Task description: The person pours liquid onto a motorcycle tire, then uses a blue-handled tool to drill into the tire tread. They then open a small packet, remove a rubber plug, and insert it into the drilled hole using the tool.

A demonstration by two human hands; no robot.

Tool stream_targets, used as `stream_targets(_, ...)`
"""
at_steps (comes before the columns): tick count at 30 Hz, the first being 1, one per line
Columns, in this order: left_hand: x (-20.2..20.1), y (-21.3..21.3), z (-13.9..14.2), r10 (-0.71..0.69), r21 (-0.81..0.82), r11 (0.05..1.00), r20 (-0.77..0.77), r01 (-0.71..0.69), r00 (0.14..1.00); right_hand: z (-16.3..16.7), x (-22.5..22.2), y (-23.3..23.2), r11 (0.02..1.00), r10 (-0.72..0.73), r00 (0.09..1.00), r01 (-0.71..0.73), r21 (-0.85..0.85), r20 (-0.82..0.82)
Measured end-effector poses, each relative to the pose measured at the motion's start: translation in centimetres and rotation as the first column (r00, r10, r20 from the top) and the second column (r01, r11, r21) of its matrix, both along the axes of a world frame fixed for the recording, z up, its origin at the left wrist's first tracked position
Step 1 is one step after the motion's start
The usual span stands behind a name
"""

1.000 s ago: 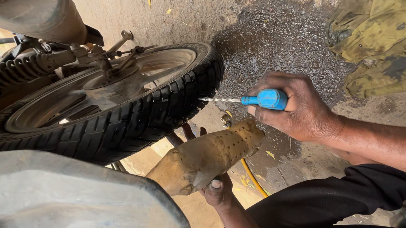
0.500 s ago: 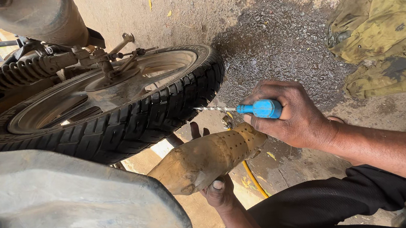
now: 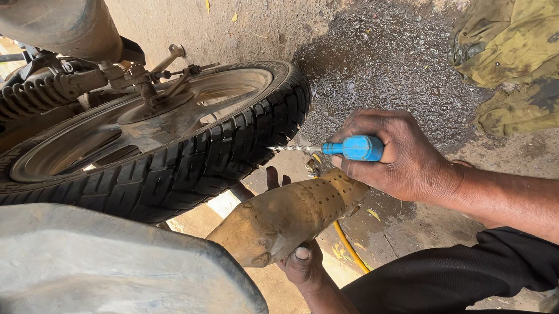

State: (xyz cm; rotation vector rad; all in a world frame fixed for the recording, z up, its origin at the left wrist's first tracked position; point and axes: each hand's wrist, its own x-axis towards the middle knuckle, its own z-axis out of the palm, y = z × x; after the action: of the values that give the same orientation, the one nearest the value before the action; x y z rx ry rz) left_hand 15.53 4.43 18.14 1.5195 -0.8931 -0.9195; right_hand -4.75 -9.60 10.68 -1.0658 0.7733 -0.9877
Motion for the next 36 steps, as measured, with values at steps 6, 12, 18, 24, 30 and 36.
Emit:
stream_targets(6,1.9,1.6,-0.9,-0.01,-0.015,1.0,-0.022,0.01,1.0,-0.1,0.3,0.2,1.0,0.001,1.0,-0.001,0.016,0.011)
stream_targets(12,1.2,1.2,-0.5,-0.009,-0.018,1.0,-0.021,0.008,1.0,-0.2,0.2,0.5,0.998,-0.055,0.998,0.055,-0.025,-0.007)
stream_targets(18,0.7,0.3,-0.1,-0.029,0.001,1.0,0.005,0.029,1.0,-0.2,0.1,0.6,0.998,-0.057,0.998,0.057,-0.033,-0.013)
stream_targets(24,0.9,0.7,-0.2,0.003,0.006,1.0,-0.005,-0.003,1.0,-0.2,0.0,0.6,0.997,-0.066,0.998,0.065,-0.044,-0.01)
stream_targets(30,1.6,1.4,-0.7,-0.001,-0.018,1.0,-0.025,0.001,1.0,-0.1,0.2,0.6,0.998,-0.046,0.999,0.046,-0.04,0.003)
stream_targets(36,0.3,0.0,0.0,0.008,0.017,1.0,0.037,-0.009,0.999,-0.2,0.3,0.4,1.0,-0.015,1.0,0.015,-0.023,0.017)
